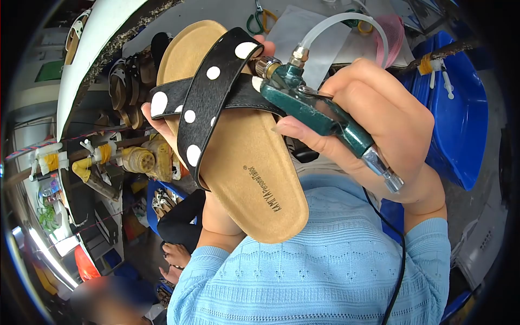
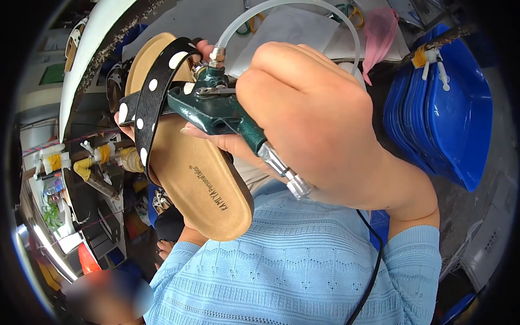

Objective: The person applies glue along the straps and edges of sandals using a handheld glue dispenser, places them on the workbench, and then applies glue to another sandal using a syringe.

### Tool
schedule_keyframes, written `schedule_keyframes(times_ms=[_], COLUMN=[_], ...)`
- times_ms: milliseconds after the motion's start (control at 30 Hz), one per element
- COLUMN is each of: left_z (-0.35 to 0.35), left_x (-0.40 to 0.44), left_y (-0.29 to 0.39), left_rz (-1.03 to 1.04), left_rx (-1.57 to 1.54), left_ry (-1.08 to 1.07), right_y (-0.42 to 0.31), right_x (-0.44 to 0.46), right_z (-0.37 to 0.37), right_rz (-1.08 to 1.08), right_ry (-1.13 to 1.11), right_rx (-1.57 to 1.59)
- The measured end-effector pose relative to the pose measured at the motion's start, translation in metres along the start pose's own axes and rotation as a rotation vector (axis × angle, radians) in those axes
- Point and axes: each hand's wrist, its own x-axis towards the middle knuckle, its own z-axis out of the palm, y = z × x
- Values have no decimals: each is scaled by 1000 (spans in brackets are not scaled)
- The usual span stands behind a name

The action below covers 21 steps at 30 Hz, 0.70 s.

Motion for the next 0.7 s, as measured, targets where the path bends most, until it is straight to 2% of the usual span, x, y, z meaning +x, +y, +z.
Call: schedule_keyframes(times_ms=[33,200,400,533,700], left_z=[1,5,15,16,6], left_x=[0,13,5,3,6], left_y=[2,3,3,6,0], left_rz=[-11,-44,-73,-175,-115], left_rx=[6,-67,-146,-230,-188], left_ry=[4,-241,-143,-208,-206], right_y=[0,3,4,5,8], right_x=[0,-1,-4,-4,-3], right_z=[-1,-5,-6,-9,-11], right_rz=[10,21,58,64,83], right_ry=[-6,-28,-17,-44,-71], right_rx=[14,20,89,102,141])
